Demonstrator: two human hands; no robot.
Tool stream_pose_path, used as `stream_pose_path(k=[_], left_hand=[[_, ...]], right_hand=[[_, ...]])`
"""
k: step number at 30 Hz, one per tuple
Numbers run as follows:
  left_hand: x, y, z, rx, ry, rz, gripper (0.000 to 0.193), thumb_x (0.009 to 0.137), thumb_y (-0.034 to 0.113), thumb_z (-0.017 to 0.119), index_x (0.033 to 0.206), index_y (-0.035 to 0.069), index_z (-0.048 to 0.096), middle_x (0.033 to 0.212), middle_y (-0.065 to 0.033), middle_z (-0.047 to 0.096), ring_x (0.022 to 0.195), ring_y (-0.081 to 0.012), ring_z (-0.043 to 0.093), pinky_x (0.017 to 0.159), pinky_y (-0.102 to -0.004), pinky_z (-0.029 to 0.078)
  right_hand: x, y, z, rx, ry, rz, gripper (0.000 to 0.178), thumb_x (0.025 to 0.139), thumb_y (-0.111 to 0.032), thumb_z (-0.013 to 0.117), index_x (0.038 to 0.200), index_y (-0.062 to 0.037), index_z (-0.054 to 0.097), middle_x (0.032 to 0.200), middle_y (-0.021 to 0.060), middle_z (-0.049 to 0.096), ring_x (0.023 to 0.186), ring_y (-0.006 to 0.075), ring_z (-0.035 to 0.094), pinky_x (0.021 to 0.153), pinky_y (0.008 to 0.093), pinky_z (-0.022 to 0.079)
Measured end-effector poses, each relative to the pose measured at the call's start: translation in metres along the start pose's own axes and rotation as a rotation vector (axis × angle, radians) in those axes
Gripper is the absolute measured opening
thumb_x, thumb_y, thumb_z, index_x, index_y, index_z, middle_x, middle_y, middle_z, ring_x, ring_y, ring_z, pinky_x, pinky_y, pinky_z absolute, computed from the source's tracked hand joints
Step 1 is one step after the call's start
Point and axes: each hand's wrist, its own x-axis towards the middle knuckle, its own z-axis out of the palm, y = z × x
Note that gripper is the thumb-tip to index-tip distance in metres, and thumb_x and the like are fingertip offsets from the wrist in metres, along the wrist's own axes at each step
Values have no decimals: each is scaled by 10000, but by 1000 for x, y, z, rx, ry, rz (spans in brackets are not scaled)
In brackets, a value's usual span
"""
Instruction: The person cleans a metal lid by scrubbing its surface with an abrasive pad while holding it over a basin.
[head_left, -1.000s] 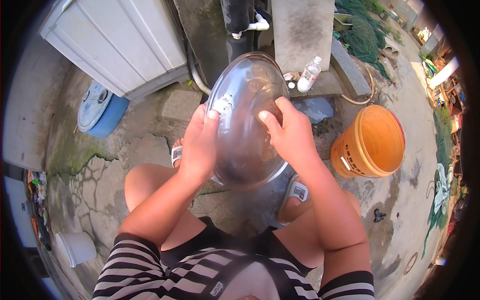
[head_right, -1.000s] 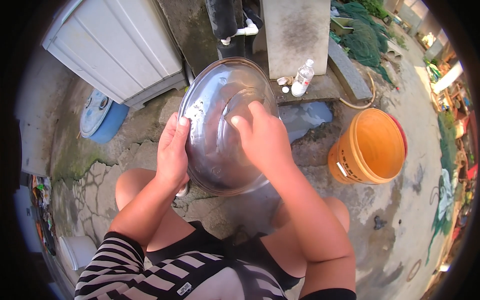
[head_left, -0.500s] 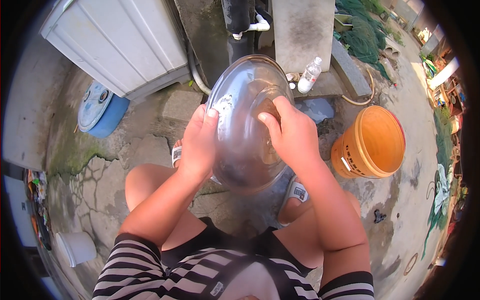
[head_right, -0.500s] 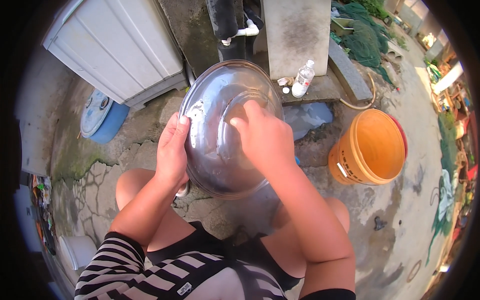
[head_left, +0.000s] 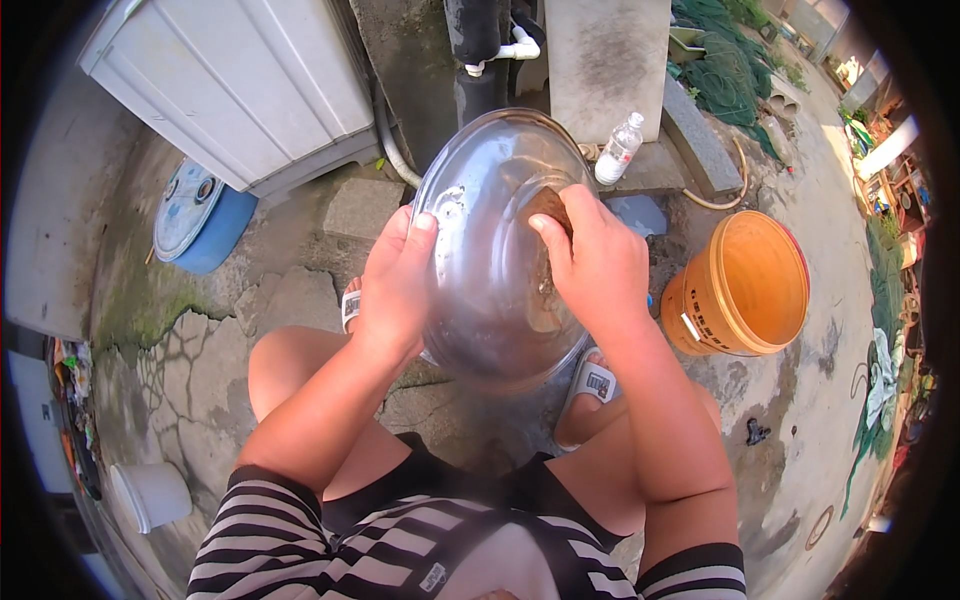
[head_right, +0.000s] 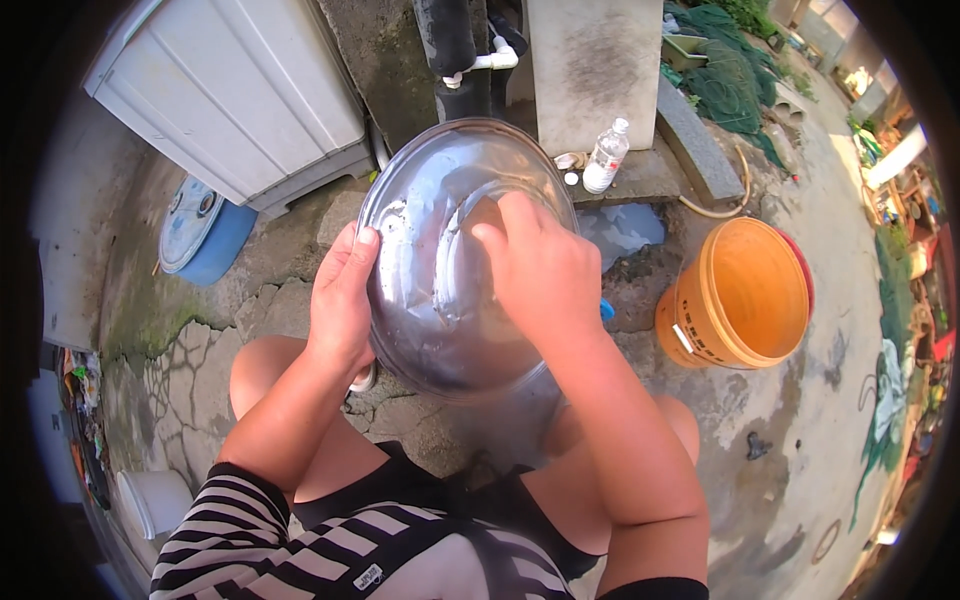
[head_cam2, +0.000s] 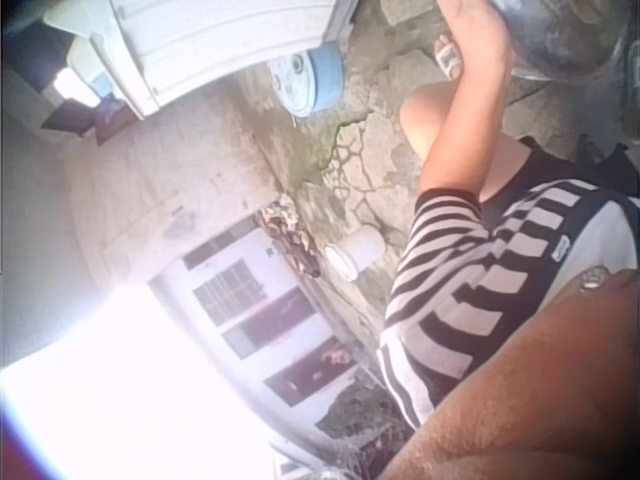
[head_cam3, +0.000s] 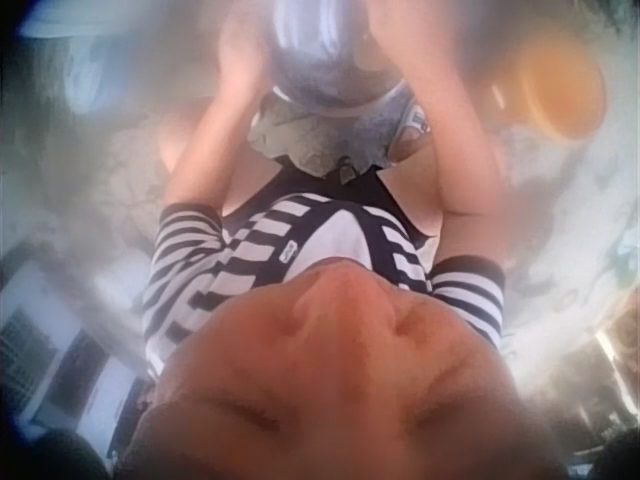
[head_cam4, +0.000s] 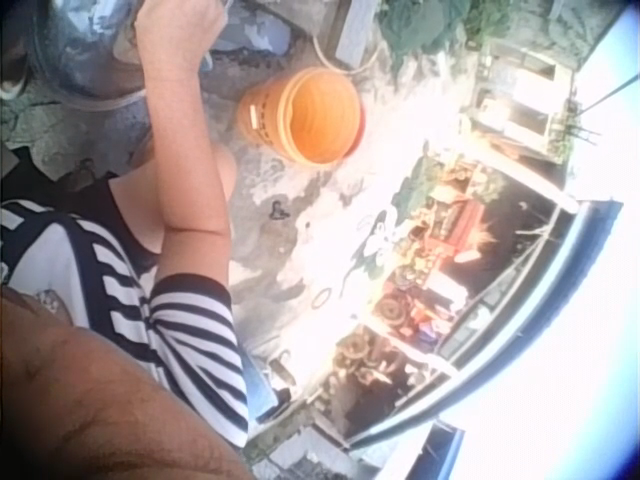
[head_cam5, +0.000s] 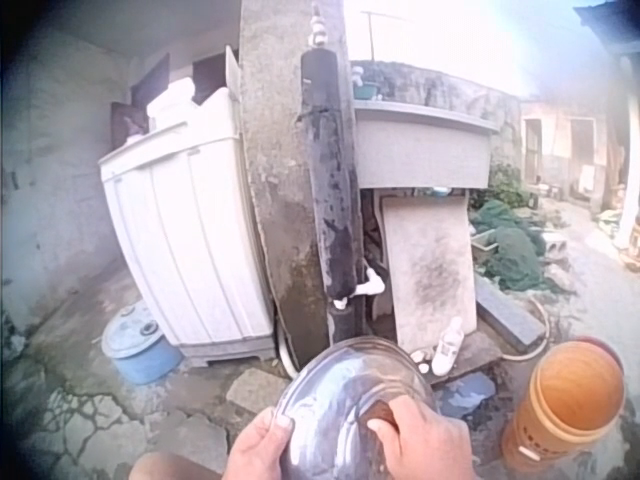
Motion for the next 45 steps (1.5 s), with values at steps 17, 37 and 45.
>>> stream_pose_path(k=[17,37,45], left_hand=[[2,-2,-4,36,26,30,236,1054,260,500,1126,46,571,1040,-66,662,887,-119,641,798,-283,544],[0,2,1,71,16,-6,248,1070,189,410,1196,15,535,1075,-57,629,932,-106,599,836,-282,499],[-1,3,0,95,24,-7,248,1071,191,410,1196,17,536,1061,-55,628,918,-99,594,828,-276,498]], right_hand=[[2,-4,1,-43,20,-50,262,889,-261,691,926,-85,500,798,91,649,671,333,653,559,428,512],[0,-5,4,-40,-23,-38,261,896,-264,682,928,-85,495,797,93,647,661,331,647,559,425,511],[-2,-10,2,14,-79,22,260,919,-279,663,992,-65,536,852,123,664,739,369,640,599,442,497]])
